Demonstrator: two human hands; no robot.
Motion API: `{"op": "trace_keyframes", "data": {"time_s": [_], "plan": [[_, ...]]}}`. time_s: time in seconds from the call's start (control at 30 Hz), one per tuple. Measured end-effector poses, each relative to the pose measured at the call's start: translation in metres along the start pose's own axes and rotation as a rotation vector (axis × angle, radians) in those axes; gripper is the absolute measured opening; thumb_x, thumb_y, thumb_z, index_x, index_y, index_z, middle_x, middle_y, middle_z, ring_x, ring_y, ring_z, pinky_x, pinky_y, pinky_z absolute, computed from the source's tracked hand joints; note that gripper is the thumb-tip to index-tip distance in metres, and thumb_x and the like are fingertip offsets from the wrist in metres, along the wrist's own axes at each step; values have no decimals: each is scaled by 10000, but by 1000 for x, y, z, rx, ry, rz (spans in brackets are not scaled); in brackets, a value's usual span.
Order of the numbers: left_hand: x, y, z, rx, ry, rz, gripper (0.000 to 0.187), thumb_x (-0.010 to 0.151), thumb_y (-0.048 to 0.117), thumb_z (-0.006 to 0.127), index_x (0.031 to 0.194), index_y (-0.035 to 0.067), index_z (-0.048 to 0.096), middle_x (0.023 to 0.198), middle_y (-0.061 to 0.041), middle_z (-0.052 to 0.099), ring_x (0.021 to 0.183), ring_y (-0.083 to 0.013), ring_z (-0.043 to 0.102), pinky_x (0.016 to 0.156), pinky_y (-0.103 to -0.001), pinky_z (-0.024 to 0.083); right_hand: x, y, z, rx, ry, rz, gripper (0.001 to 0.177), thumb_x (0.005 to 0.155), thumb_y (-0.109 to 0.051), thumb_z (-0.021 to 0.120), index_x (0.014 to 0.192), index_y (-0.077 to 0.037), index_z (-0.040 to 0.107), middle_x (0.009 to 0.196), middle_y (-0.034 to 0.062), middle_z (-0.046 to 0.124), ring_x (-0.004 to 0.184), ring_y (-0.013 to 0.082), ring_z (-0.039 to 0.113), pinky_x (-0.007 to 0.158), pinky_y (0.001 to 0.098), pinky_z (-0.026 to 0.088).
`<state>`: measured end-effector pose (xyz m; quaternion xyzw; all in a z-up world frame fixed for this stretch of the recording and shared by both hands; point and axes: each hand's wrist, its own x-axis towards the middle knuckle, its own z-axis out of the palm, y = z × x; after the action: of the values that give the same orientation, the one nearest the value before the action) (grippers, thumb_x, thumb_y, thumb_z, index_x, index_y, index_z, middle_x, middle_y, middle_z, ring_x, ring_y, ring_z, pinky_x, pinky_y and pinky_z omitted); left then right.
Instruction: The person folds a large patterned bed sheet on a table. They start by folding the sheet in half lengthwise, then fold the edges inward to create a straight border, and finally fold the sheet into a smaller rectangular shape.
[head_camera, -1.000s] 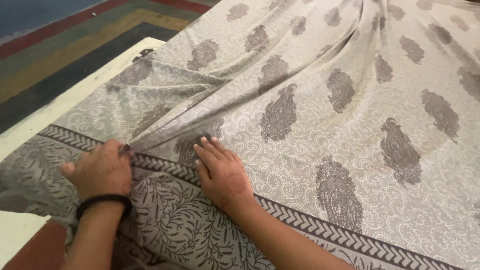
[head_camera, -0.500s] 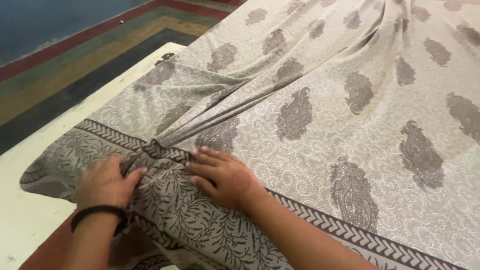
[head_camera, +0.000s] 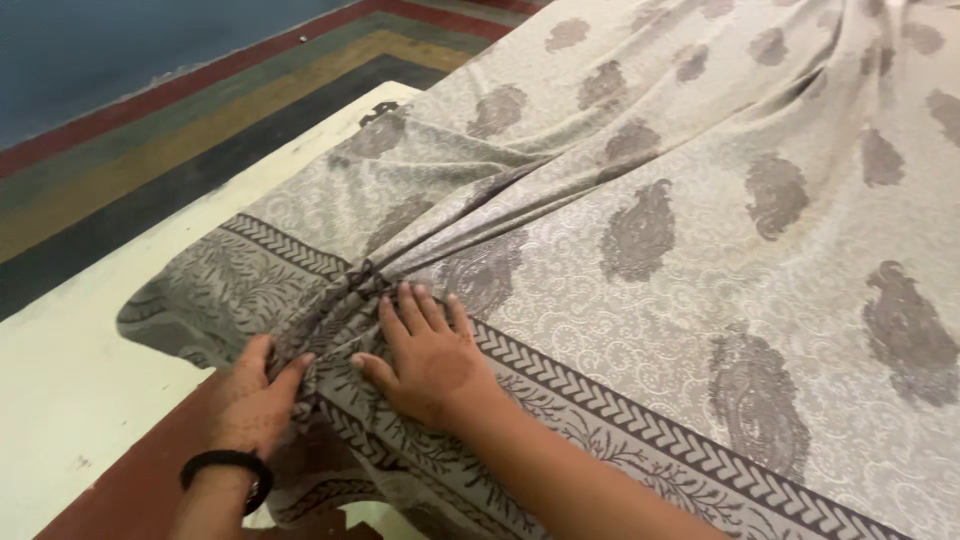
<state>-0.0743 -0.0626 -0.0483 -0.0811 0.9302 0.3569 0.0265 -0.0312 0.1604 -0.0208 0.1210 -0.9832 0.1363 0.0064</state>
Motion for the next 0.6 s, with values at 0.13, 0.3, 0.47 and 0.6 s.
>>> {"op": "trace_keyframes", "data": {"time_s": [0.13, 0.3, 0.47, 0.6], "plan": [[4, 0, -6, -109, 194, 84, 437, 964, 366, 652, 1272, 61, 605, 1017, -186, 731, 844, -351, 716, 776, -473, 540, -14, 8, -5, 128, 66, -358, 690, 1042, -624, 346, 1582, -194, 379, 1687, 58, 308, 1577, 236, 240, 1292, 437, 162], [17, 2, 2, -43, 434, 170, 324, 1022, 330, 642, 1214, 71, 675, 1078, -200, 734, 984, -409, 686, 836, -486, 523, -12, 11, -5, 154, 126, -406, 695, 1011, -624, 412, 1552, -191, 454, 1664, 67, 368, 1554, 243, 279, 1259, 425, 208], [19, -8, 5, -92, 470, 186, 383, 1014, 373, 658, 1263, 83, 678, 1114, -211, 724, 1009, -396, 684, 864, -467, 516, -11, 10, -5, 120, 102, -391, 714, 989, -636, 436, 1550, -195, 445, 1652, 48, 376, 1546, 226, 285, 1253, 436, 197], [17, -24, -11, -326, 247, 68, 495, 960, 448, 628, 1301, 91, 666, 1061, -190, 735, 966, -356, 685, 859, -441, 523, -12, 10, -7, 135, 79, -366, 675, 992, -600, 451, 1544, -211, 459, 1664, 45, 363, 1548, 218, 285, 1256, 430, 201]]}}
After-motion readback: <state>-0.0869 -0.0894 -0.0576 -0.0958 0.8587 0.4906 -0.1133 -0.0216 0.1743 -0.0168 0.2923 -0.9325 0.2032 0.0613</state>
